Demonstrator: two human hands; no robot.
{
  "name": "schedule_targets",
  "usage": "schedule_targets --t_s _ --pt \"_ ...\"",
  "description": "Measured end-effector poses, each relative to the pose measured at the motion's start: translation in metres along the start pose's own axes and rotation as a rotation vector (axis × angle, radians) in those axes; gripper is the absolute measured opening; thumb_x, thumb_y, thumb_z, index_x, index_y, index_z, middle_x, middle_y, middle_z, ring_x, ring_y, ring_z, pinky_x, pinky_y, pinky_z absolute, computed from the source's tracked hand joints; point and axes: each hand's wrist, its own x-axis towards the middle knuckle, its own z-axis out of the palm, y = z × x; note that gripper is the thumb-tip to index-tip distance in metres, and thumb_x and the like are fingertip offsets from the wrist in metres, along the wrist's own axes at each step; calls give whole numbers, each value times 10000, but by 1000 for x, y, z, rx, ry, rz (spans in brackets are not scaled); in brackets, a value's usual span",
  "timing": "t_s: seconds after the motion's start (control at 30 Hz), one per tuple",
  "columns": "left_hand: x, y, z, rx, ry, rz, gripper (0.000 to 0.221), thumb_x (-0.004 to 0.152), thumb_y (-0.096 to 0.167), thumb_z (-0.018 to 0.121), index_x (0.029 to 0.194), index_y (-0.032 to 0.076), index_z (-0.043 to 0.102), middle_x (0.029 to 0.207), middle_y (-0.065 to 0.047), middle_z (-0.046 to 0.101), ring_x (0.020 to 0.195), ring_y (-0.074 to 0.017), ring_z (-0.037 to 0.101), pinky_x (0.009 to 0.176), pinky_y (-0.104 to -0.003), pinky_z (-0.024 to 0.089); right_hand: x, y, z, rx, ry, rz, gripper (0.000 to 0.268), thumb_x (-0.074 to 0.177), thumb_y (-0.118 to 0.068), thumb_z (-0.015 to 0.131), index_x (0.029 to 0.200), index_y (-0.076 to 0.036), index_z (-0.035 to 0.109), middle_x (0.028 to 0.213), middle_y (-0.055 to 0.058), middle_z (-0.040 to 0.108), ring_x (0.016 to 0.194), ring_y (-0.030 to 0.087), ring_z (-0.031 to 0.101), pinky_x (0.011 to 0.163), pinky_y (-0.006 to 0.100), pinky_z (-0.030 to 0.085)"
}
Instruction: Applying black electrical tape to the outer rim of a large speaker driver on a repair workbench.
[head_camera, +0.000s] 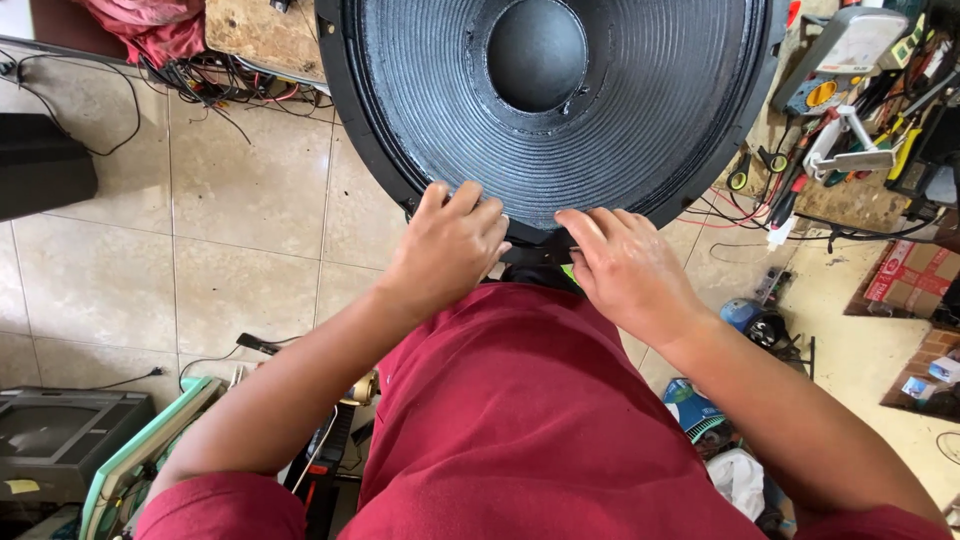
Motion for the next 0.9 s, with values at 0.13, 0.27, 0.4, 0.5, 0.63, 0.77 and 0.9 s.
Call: schedule_targets --t_s 0.13,0.27,0.4,0.5,0.63,0.77,0.9 --pt "-5 8 -5 5 24 -105 227 983 328 612 1049 135 711 992 -39 611 1038 -272 531 862 -459 375 -2 4 2 -19 60 -44 362 959 -188 612 1315 -143 558 1031 107 649 930 311 700 864 453 552" --pt "-5 -9 -1 -8 102 -323 167 981 322 637 1021 193 736 1015 -3 625 1027 -260 545 804 -423 402 1 3 0 -40 90 -67 274 980 -196 594 1252 -174 607 1036 83 659 932 280 708 914 445 545" --pt "-3 -21 -14 52 182 -290 97 982 284 651 968 208 710 1015 7 595 1014 -256 522 786 -401 395 3 -1 -3 -145 124 -101 214 1004 -217 566 1213 -204 614 1038 39 657 930 231 706 944 417 524" --pt "-8 -15 -19 97 201 -213 81 977 283 655 947 232 710 993 17 631 1000 -244 539 799 -404 389 4 -4 -2 -145 149 -103 199 1017 -230 543 1201 -229 619 1014 14 658 918 210 704 964 402 506" --pt "-29 16 -2 147 159 -251 240 1043 356 586 1103 188 746 1099 -28 691 1074 -261 566 839 -430 394 7 -5 1 -166 122 -106 205 1022 -220 534 1202 -239 629 1010 13 669 932 204 712 989 398 482" --pt "-33 49 -3 227 69 -387 498 1084 511 414 1316 156 675 1354 -46 631 1219 -266 491 917 -439 340 7 -3 0 -165 114 -121 222 1020 -224 541 1221 -260 629 1027 9 679 954 203 715 992 402 477" --pt "-35 64 3 230 80 -463 585 1074 549 401 1414 127 623 1448 -82 596 1274 -294 494 935 -446 340 8 0 -6 -163 84 -135 242 1021 -214 552 1243 -276 627 1040 -2 688 960 187 721 997 393 472"
